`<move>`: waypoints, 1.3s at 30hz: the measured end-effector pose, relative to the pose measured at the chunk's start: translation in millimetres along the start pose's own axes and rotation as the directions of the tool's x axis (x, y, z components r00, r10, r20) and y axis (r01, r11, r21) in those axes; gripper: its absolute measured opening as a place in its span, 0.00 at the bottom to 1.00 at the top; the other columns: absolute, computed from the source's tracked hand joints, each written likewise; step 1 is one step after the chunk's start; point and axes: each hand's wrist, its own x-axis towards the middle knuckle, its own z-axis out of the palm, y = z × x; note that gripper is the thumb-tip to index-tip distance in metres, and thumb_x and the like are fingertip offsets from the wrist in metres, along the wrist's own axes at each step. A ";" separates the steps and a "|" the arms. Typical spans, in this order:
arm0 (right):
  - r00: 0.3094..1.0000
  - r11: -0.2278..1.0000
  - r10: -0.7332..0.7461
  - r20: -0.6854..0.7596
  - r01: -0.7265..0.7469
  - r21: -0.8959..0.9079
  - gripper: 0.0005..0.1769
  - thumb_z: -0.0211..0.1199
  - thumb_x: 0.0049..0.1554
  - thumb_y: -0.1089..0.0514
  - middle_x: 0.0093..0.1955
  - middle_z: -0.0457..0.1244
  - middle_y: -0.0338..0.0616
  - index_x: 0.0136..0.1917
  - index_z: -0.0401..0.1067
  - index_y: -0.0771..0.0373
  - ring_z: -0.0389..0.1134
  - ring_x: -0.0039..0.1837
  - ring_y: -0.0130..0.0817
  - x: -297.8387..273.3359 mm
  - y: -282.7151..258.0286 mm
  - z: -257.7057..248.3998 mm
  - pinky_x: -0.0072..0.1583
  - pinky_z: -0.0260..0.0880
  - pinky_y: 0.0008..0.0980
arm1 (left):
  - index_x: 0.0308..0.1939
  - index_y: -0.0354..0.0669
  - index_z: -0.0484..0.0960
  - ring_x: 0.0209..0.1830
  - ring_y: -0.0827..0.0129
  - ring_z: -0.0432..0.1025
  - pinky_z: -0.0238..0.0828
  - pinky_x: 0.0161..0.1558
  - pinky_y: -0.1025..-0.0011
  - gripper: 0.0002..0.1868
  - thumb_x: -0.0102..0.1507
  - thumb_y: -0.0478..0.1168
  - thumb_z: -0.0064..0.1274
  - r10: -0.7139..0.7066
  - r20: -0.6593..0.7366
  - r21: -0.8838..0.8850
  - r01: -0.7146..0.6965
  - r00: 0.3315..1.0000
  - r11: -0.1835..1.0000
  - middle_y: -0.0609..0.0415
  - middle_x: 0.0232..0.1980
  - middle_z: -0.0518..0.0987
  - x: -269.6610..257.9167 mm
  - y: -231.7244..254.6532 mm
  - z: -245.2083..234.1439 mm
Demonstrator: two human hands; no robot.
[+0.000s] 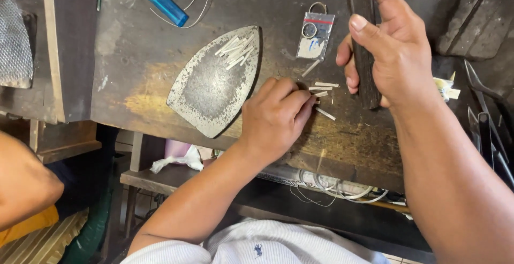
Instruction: Hammering small metal strips on a metal plate to shape or flatten them at a jewelry workbench.
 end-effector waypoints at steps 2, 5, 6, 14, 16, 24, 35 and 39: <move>0.997 0.998 0.062 -0.041 -0.062 0.000 0.31 0.46 0.57 0.56 0.27 0.53 0.54 0.71 0.42 0.57 0.51 0.20 0.33 0.7 -2.1 2.2 0.22 0.53 0.25 | 0.24 0.40 0.72 0.26 0.64 0.61 0.57 0.21 0.69 0.08 0.57 0.36 0.52 0.028 -0.013 0.022 -0.028 1.000 0.999 0.56 0.26 0.66 0.8 0.3 -2.2; 0.995 0.991 0.083 -0.062 -0.076 0.105 0.33 0.47 0.57 0.58 0.27 0.53 0.56 0.72 0.40 0.55 0.50 0.20 0.35 2.2 8.6 0.9 0.22 0.52 0.26 | 0.21 0.40 0.70 0.23 0.65 0.62 0.57 0.21 0.71 0.09 0.54 0.33 0.53 0.014 -0.027 -0.012 -0.014 1.000 1.000 0.55 0.24 0.67 2.5 0.5 -3.7; 0.994 0.992 0.085 -0.062 -0.079 0.102 0.33 0.47 0.57 0.58 0.27 0.53 0.56 0.72 0.40 0.55 0.50 0.20 0.35 2.3 9.6 1.0 0.22 0.52 0.26 | 0.21 0.40 0.70 0.23 0.65 0.62 0.57 0.21 0.71 0.09 0.54 0.33 0.53 0.012 -0.029 -0.015 -0.012 1.000 1.000 0.55 0.24 0.67 2.6 -0.3 -4.2; 0.996 0.998 0.057 -0.066 -0.054 0.046 0.31 0.45 0.59 0.63 0.28 0.53 0.58 0.72 0.40 0.55 0.50 0.19 0.37 1.8 13.6 0.1 0.22 0.54 0.27 | 0.27 0.37 0.73 0.27 0.65 0.65 0.62 0.28 0.73 0.05 0.58 0.33 0.50 -0.009 -0.021 -0.181 0.005 1.000 0.983 0.53 0.27 0.71 4.8 -4.6 -11.1; 0.995 0.998 0.061 -0.076 -0.058 0.040 0.31 0.46 0.59 0.62 0.28 0.53 0.58 0.72 0.40 0.55 0.50 0.19 0.37 1.5 12.6 1.1 0.22 0.54 0.27 | 0.27 0.37 0.73 0.26 0.65 0.65 0.62 0.28 0.73 0.05 0.58 0.33 0.49 -0.016 -0.016 -0.196 0.012 1.000 0.980 0.53 0.27 0.70 3.8 -5.3 -10.8; 0.997 0.999 0.036 -0.073 -0.036 0.004 0.31 0.46 0.58 0.61 0.28 0.53 0.58 0.72 0.40 0.58 0.51 0.19 0.36 3.0 9.3 3.3 0.22 0.55 0.26 | 0.27 0.38 0.68 0.25 0.66 0.62 0.59 0.28 0.72 0.08 0.61 0.36 0.42 -0.076 0.038 -0.288 0.084 0.996 0.954 0.54 0.26 0.68 2.2 -10.1 -22.2; 0.996 0.997 0.065 -0.058 -0.062 0.049 0.32 0.47 0.57 0.61 0.27 0.54 0.58 0.71 0.40 0.56 0.52 0.19 0.37 4.1 13.7 0.3 0.22 0.55 0.26 | 0.24 0.39 0.68 0.24 0.67 0.61 0.55 0.25 0.73 0.11 0.61 0.36 0.45 -0.244 0.101 0.110 0.233 0.964 0.966 0.55 0.24 0.67 -27.5 -66.1 -88.9; 0.995 0.997 0.072 -0.065 -0.070 0.027 0.32 0.46 0.57 0.62 0.28 0.53 0.58 0.72 0.40 0.57 0.52 0.20 0.38 3.4 11.8 2.2 0.22 0.56 0.27 | 0.26 0.40 0.72 0.26 0.67 0.65 0.59 0.27 0.73 0.07 0.59 0.35 0.51 -0.158 0.032 0.110 0.153 0.987 0.982 0.56 0.25 0.70 -31.8 -75.4 -85.5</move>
